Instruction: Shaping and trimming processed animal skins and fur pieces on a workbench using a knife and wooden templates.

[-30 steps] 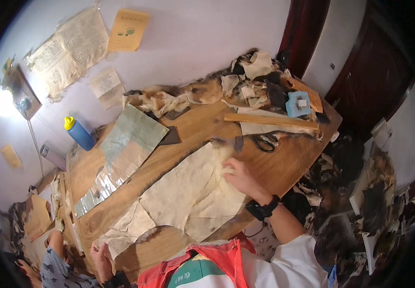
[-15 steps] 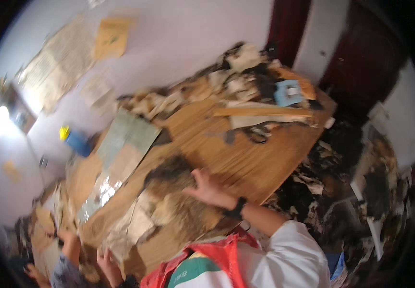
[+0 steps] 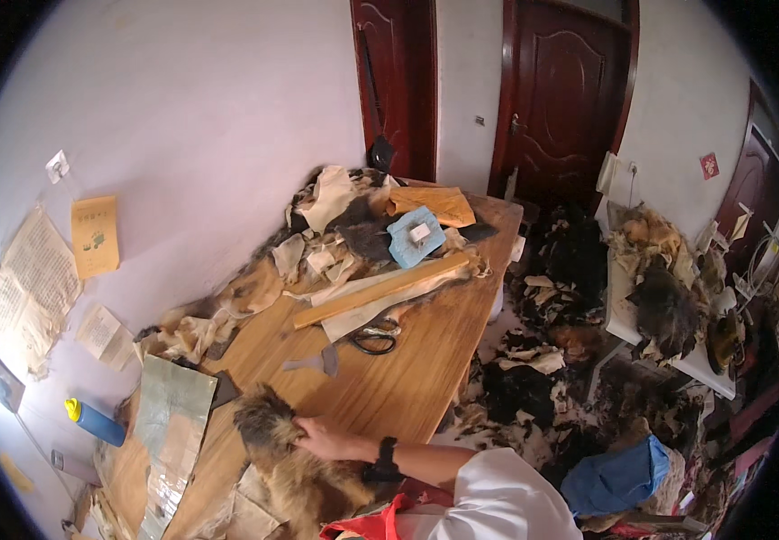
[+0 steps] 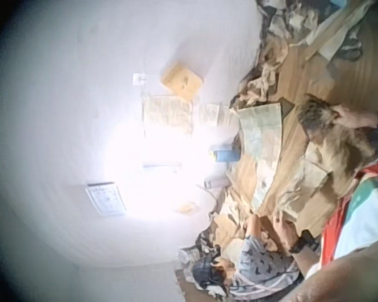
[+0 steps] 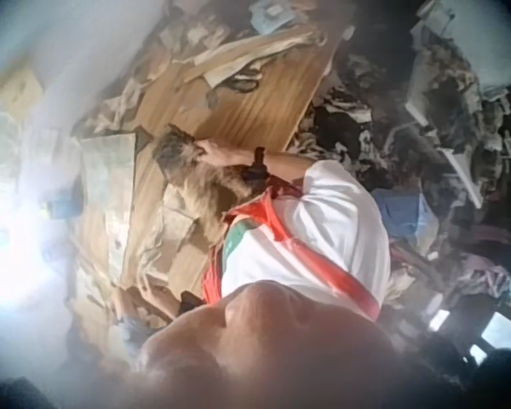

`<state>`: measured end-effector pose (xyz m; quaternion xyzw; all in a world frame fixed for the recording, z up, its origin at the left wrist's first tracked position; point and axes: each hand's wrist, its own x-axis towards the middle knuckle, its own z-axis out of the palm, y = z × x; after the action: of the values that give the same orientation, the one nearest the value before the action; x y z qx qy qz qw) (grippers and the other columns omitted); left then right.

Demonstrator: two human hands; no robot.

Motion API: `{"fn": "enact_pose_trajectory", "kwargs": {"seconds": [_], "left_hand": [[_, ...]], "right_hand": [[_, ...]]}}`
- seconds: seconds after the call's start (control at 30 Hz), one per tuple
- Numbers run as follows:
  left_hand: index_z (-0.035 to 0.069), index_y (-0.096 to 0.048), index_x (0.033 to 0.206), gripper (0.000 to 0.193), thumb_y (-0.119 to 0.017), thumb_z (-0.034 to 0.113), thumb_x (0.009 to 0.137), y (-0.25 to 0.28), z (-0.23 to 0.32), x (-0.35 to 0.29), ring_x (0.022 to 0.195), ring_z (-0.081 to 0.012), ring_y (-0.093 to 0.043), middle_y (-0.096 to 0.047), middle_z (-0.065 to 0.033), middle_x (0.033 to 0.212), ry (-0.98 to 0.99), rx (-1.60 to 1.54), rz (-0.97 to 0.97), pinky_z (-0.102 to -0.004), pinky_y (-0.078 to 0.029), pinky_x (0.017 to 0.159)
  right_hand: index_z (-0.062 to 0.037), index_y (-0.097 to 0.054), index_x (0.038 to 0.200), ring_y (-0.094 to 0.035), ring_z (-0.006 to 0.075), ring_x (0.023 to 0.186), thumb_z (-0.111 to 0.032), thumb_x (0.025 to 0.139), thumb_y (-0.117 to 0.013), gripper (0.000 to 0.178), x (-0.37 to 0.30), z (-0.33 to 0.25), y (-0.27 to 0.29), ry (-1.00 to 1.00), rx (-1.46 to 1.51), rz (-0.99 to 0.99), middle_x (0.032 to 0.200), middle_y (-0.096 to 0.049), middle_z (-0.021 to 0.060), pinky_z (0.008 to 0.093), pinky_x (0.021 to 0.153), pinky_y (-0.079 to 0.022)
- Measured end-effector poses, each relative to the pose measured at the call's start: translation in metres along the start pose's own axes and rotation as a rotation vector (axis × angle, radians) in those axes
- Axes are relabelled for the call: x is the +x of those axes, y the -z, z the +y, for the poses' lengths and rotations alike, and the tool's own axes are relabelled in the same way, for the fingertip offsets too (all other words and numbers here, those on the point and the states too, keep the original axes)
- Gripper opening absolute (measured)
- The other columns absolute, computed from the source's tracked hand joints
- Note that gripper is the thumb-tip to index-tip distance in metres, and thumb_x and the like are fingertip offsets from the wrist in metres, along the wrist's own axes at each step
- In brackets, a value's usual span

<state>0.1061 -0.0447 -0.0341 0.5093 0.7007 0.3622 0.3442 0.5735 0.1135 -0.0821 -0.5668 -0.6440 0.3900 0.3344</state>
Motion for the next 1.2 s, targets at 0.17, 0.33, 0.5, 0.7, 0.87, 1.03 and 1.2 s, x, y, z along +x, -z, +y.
{"fn": "enact_pose_trajectory", "kwargs": {"seconds": [0.17,0.33,0.5,0.7,0.87,1.03,1.2], "left_hand": [[0.006,-0.030,0.154,0.082,-0.067,0.039,0.089,-0.099,0.047,0.025,0.145,-0.0421,-0.029,-0.028,-0.0240,0.158,0.435,-0.386,-0.101,-0.0530,-0.030,0.114],[-0.003,-0.059,0.127,0.043,-0.065,-0.002,0.085,-0.245,0.153,0.034,0.100,-0.0332,-0.062,-0.062,-0.0209,0.122,0.298,-0.471,-0.206,-0.0381,-0.051,0.083],[0.001,-0.065,0.107,0.020,-0.067,0.009,0.088,-0.408,0.250,0.064,0.066,-0.0071,-0.056,-0.064,-0.0001,0.080,0.098,-0.544,-0.600,-0.0240,-0.042,0.058],[0.003,-0.066,0.106,0.017,-0.066,0.014,0.094,-0.570,0.286,0.087,0.075,-0.0075,-0.060,-0.067,-0.0011,0.087,0.098,-0.688,-0.818,-0.0224,-0.047,0.064],[0.000,-0.060,0.119,0.024,-0.061,0.012,0.098,-0.578,0.248,0.078,0.097,-0.0157,-0.066,-0.069,-0.0078,0.108,-0.100,-0.486,-0.906,-0.0274,-0.051,0.084],[-0.004,-0.063,0.115,0.024,-0.063,0.013,0.097,-0.482,0.215,0.069,0.096,-0.0148,-0.066,-0.071,-0.0097,0.104,0.090,-0.479,-0.604,-0.0280,-0.051,0.086],[-0.002,-0.063,0.110,0.017,-0.061,0.010,0.098,-0.402,0.165,0.058,0.092,-0.0156,-0.065,-0.070,-0.0087,0.100,0.099,-0.507,-0.167,-0.0288,-0.052,0.084]], "right_hand": [[0.0037,-0.055,0.130,-0.066,0.0252,0.105,-0.021,0.092,-0.065,0.046,-0.026,0.062,0.114,-0.013,0.043,0.243,0.114,-0.068,0.0220,0.0379,0.089,-0.051],[0.0005,-0.057,0.131,-0.067,0.0300,0.098,-0.025,0.091,-0.066,0.048,-0.071,0.065,0.278,-0.368,-0.128,0.395,0.100,-0.069,0.0215,0.0359,0.088,-0.051],[0.0051,-0.061,0.123,-0.066,0.0191,0.094,-0.018,0.087,-0.068,0.043,-0.108,0.147,0.424,-0.281,-0.131,0.770,0.103,-0.071,0.0165,0.0317,0.086,-0.052],[0.0006,-0.057,0.127,-0.066,0.0311,0.101,-0.015,0.092,-0.063,0.039,-0.071,0.203,0.588,-0.278,-0.695,1.060,0.111,-0.068,0.0170,0.0405,0.091,-0.051],[-0.0037,-0.055,0.127,-0.061,0.0365,0.108,-0.019,0.092,-0.064,0.039,-0.027,0.237,0.577,-0.133,-0.795,0.988,0.111,-0.064,0.0185,0.0443,0.093,-0.048],[-0.0079,-0.059,0.120,-0.063,0.0348,0.102,-0.015,0.090,-0.063,0.031,0.019,0.159,0.447,-0.056,-0.632,0.603,0.107,-0.066,0.0121,0.0418,0.083,-0.051],[-0.0044,-0.064,0.101,-0.062,0.0321,0.095,-0.015,0.084,-0.066,0.020,0.071,0.133,0.318,0.421,-0.584,-0.006,0.096,-0.064,0.0112,0.0428,0.078,-0.052]]}}
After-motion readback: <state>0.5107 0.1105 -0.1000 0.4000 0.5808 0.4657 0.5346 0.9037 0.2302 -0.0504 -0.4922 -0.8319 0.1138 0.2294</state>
